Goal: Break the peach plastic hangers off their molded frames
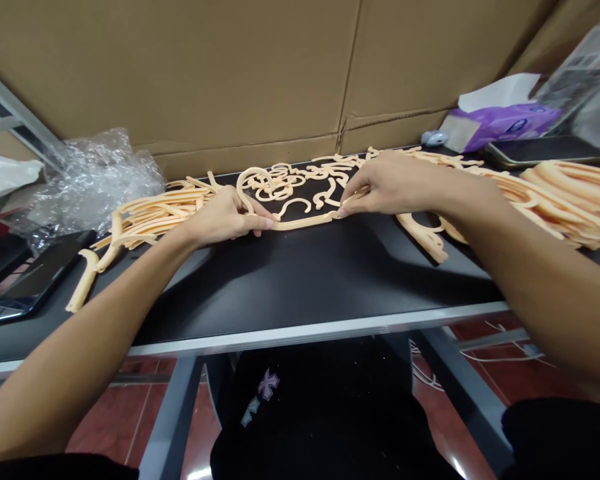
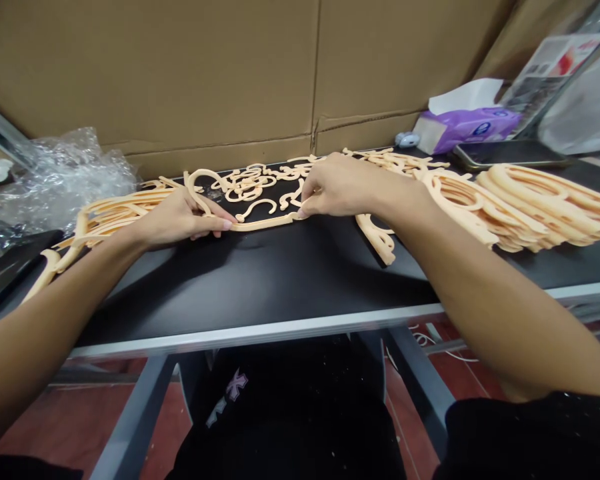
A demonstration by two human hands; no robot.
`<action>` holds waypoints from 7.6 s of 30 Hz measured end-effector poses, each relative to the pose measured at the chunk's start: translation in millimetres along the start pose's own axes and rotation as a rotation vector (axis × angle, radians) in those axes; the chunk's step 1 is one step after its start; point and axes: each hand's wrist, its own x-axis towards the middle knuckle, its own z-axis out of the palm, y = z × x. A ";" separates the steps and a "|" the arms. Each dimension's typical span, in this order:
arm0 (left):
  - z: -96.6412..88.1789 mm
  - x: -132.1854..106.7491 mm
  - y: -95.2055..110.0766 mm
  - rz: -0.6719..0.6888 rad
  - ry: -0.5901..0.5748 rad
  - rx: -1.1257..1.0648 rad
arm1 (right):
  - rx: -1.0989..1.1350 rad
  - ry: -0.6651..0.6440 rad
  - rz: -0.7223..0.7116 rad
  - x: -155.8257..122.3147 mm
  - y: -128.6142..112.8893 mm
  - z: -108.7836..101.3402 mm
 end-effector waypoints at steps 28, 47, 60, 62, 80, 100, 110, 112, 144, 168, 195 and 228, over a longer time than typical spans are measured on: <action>-15.2 -3.5 4.6 0.123 0.506 -0.260 | 0.030 0.354 0.117 6.0 -13.5 16.1; -1.6 -7.5 11.8 0.027 0.348 -0.116 | 0.452 0.373 0.084 17.7 -31.0 38.7; 11.4 -14.9 26.9 0.059 0.263 -0.099 | 0.262 0.097 -0.203 6.3 -53.5 42.0; 10.7 -15.4 23.0 0.164 0.406 0.032 | 0.287 0.113 -0.131 7.2 -52.1 38.4; -26.3 5.4 -11.3 -0.105 0.733 -0.217 | 0.559 0.428 0.238 10.6 -26.7 14.2; -11.6 -0.9 -13.5 0.282 0.522 0.337 | 0.390 0.294 0.143 12.8 -25.6 22.5; -11.8 -6.1 -8.7 0.258 0.601 0.455 | 0.299 0.219 0.029 8.5 -26.1 20.3; -12.1 -5.7 -9.5 0.305 0.641 0.487 | 0.307 0.184 0.000 7.3 -27.4 20.2; 7.8 -4.3 -5.2 0.362 0.043 0.299 | 0.425 -0.048 -0.502 1.7 -50.8 32.6; -20.9 -12.3 12.0 0.105 -0.224 0.401 | 0.424 -0.066 -0.394 -0.6 -40.8 21.0; 3.6 -13.4 16.0 0.222 -0.237 0.098 | 0.315 -0.049 -0.477 -16.4 -63.2 21.8; 13.7 -10.7 10.5 0.233 0.063 0.286 | -0.547 0.489 0.363 -147.5 -11.2 22.5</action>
